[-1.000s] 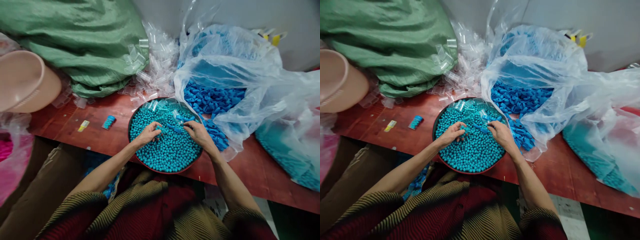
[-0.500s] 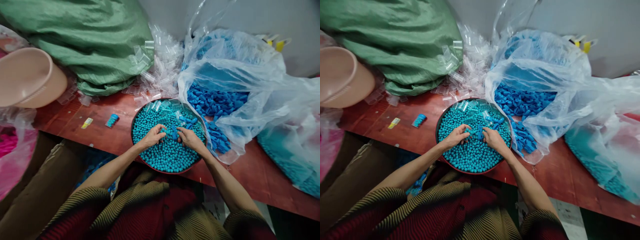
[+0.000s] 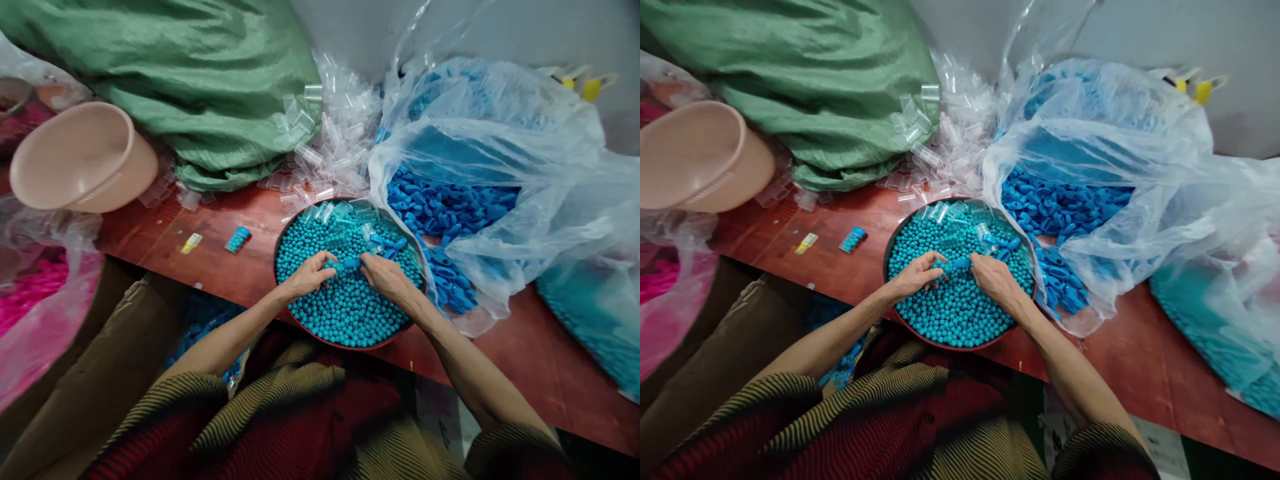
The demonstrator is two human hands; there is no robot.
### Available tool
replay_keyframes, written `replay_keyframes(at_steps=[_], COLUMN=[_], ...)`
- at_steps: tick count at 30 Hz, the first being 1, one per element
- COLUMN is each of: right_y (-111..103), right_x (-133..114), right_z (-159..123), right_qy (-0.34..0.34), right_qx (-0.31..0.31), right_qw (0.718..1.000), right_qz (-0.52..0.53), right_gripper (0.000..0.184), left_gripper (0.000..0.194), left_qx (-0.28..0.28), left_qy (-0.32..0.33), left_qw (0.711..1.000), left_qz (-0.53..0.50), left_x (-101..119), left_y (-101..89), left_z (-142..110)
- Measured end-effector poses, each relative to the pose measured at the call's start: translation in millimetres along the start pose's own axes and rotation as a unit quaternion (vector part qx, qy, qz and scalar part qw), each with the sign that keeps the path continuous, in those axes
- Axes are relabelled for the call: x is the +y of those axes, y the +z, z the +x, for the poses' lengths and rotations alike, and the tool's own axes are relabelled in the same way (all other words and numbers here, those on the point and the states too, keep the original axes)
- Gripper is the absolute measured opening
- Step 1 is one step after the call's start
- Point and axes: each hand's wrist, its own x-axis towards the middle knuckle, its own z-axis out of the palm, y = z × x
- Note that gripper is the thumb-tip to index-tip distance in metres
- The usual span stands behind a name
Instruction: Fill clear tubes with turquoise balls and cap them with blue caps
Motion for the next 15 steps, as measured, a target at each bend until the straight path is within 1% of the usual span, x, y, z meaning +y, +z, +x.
replay_keyframes(at_steps=[1,2,3,4,5,7,9,10,13,15], right_y=[0,0,0,0,0,-1,-4,-6,-12,-14], right_x=[0,-1,-3,-4,-6,-8,-8,-7,-3,-1], right_z=[-1,-1,-2,-2,-2,-2,-1,0,1,1], right_qy=[0.031,0.051,0.055,0.046,0.031,0.011,0.020,0.033,0.057,0.063], right_qx=[0.017,0.033,0.040,0.034,0.018,-0.026,-0.073,-0.102,-0.203,-0.238], right_qw=[0.997,0.988,0.975,0.961,0.947,0.928,0.908,0.890,0.821,0.788], right_qz=[0.067,0.139,0.209,0.271,0.318,0.372,0.413,0.442,0.530,0.565], right_gripper=[0.026,0.029,0.030,0.028,0.027,0.031,0.035,0.036,0.035,0.034], left_gripper=[0.025,0.026,0.027,0.029,0.031,0.035,0.038,0.039,0.048,0.054], left_qx=[0.000,0.000,0.001,0.002,0.002,-0.002,-0.017,-0.028,-0.060,-0.070], left_qy=[0.002,0.004,0.007,0.011,0.016,0.035,0.058,0.068,0.082,0.081], left_qw=[1.000,1.000,1.000,1.000,1.000,0.999,0.997,0.996,0.994,0.993], left_qz=[0.003,0.006,0.010,0.014,0.018,0.027,0.039,0.044,0.046,0.039], left_x=[0,0,-1,-1,-2,-4,-5,-5,-4,-3], left_y=[0.7,1.4,2.3,3.2,4.1,5.5,6.2,6.4,7.1,8.1], left_z=[0,0,1,1,2,4,4,4,2,1])
